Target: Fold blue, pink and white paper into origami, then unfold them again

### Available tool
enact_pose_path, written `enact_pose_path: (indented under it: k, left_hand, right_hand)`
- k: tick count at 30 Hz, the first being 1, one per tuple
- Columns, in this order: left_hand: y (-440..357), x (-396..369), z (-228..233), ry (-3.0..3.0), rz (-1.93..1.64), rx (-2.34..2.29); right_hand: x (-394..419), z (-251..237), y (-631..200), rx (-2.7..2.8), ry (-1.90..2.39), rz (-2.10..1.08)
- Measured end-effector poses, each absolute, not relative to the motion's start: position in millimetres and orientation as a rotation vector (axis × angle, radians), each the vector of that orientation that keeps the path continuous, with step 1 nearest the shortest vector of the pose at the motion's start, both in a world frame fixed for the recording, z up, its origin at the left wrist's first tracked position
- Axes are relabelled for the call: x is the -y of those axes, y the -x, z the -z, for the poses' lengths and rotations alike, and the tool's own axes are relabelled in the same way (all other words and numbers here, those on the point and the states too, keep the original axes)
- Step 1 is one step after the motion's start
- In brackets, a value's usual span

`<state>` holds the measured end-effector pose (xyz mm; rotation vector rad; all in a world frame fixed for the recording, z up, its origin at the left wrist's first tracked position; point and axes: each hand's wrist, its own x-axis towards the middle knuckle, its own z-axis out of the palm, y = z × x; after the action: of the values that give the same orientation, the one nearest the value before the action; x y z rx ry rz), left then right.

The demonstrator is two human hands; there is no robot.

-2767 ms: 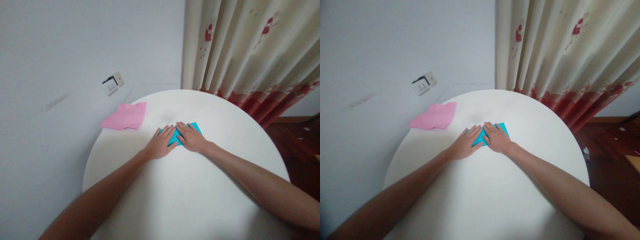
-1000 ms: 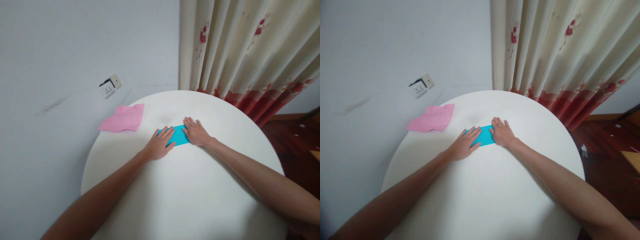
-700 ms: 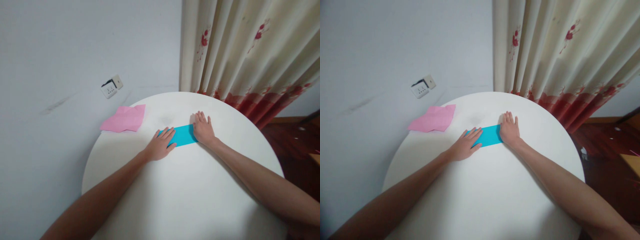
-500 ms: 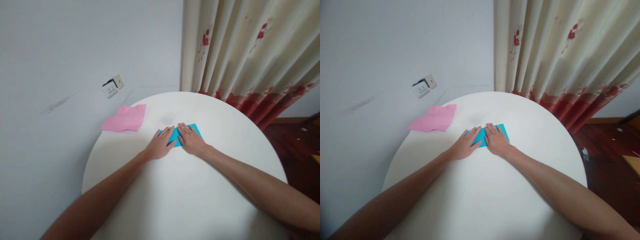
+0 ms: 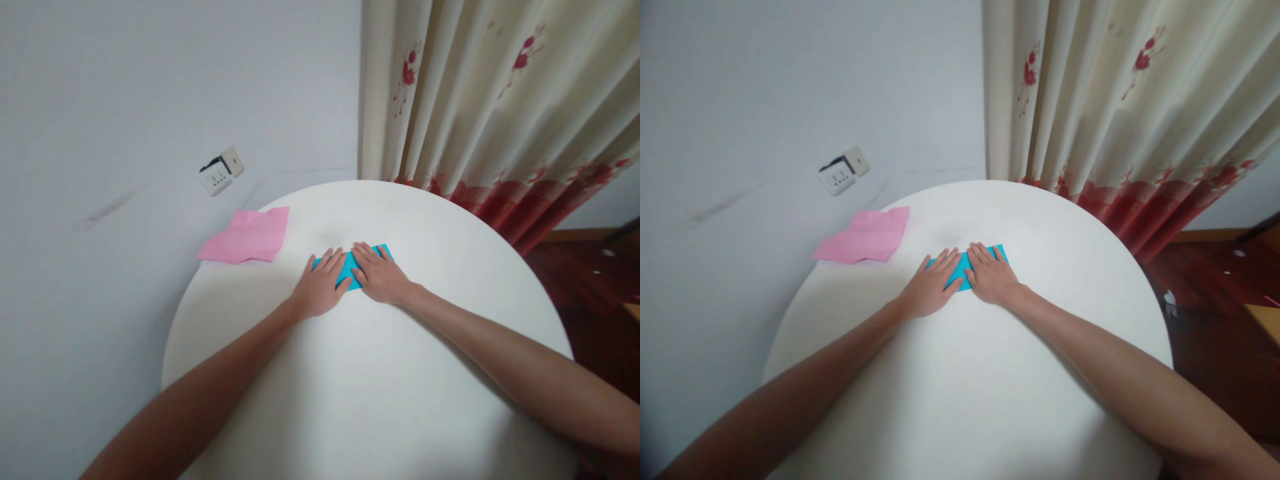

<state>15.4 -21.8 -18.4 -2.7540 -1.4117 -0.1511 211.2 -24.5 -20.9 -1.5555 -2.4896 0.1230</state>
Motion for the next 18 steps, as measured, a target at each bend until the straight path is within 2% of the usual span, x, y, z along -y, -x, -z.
enact_pose_path:
  k: [10,15,18]
  left_hand:
    - [-8.1,20.3,19.6,2.785,0.171,1.41]
    - [-6.8,20.4,14.9,2.834,0.124,1.397]
    - [-6.3,20.6,10.9,2.876,0.096,1.367]
  right_hand:
    - [-8.7,24.2,-272.3,2.1,2.005,-0.118]
    - [-10.8,19.9,-270.4,1.911,1.861,-0.084]
    - [2.8,16.5,-243.8,2.07,1.663,-0.085]
